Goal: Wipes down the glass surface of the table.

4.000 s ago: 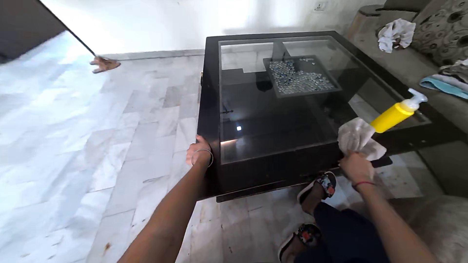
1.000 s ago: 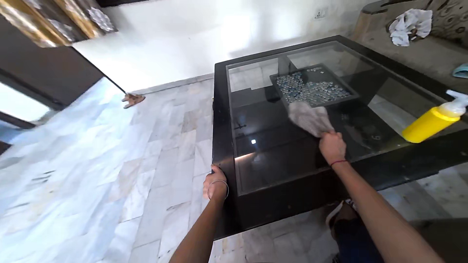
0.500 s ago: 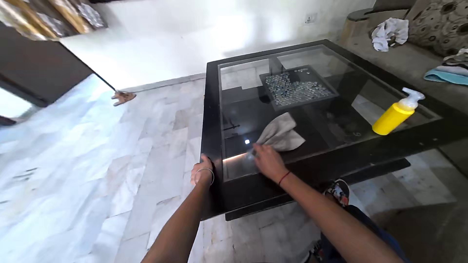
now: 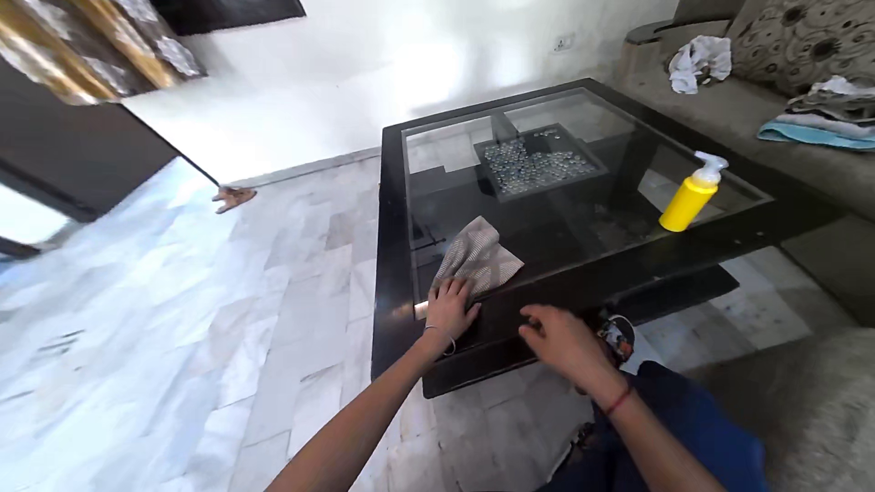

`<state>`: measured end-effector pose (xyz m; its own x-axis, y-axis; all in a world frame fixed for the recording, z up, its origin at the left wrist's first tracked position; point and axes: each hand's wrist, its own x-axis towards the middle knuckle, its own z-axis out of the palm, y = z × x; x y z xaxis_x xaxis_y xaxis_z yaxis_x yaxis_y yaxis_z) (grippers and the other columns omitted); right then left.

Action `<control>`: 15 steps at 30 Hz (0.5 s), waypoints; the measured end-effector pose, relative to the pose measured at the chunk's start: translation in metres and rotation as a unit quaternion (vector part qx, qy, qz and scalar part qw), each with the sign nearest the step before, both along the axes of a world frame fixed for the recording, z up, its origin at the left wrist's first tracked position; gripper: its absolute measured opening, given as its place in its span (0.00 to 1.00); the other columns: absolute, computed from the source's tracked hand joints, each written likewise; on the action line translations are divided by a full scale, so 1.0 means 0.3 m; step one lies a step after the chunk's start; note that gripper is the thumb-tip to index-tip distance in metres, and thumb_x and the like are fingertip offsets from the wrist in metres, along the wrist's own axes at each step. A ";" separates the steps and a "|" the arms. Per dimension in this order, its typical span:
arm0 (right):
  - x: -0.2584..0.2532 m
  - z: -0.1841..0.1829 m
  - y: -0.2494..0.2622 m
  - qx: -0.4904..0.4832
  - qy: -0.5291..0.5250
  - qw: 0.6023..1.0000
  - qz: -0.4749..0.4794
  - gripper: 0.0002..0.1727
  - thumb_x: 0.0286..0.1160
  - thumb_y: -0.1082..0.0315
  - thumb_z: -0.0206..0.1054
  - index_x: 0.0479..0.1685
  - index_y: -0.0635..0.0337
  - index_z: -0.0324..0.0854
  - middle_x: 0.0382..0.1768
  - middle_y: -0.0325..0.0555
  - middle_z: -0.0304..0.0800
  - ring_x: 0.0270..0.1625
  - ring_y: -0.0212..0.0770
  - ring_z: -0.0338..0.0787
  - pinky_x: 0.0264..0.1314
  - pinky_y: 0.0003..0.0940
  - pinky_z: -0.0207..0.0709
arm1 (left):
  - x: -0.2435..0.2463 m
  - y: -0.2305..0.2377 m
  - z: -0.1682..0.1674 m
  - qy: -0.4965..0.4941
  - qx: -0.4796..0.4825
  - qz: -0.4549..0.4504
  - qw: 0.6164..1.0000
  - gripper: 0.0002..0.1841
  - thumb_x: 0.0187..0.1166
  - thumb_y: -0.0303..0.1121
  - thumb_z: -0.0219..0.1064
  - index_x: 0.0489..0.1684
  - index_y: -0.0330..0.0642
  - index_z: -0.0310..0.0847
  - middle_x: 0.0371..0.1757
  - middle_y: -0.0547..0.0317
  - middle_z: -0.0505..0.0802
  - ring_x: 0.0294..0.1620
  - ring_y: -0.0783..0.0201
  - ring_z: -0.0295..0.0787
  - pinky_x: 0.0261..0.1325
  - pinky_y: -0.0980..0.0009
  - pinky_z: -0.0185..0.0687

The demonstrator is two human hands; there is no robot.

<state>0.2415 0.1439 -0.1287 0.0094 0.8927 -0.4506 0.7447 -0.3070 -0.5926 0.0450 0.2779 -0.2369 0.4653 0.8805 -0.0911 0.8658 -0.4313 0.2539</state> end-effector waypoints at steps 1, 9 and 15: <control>-0.016 -0.013 -0.037 -0.024 -0.001 0.999 0.029 0.26 0.92 0.56 0.54 0.84 0.56 0.72 0.75 0.57 0.83 0.77 0.56 0.82 0.80 0.56 0.70 | 0.041 0.011 -0.011 0.030 0.001 0.016 0.999 0.27 0.88 0.45 0.64 0.85 0.48 0.74 0.88 0.48 0.74 0.93 0.40 0.57 0.87 0.30 0.49; -0.076 -0.131 -0.107 -0.141 -0.079 0.968 0.190 0.25 0.90 0.61 0.58 0.80 0.65 0.73 0.74 0.66 0.81 0.79 0.65 0.78 0.81 0.64 0.64 | 0.099 0.189 0.005 0.015 0.027 0.129 0.991 0.20 0.88 0.27 0.58 0.76 0.32 0.77 0.81 0.35 0.79 0.84 0.34 0.72 0.79 0.26 0.59; -0.071 -0.108 -0.038 -0.091 -0.081 0.977 0.175 0.26 0.90 0.63 0.56 0.83 0.64 0.70 0.78 0.65 0.77 0.82 0.63 0.75 0.83 0.61 0.62 | 0.021 0.267 0.332 -0.303 -0.101 0.453 0.832 0.28 0.97 0.39 0.40 0.86 0.23 0.59 0.81 0.19 0.72 0.85 0.30 0.69 0.84 0.40 0.63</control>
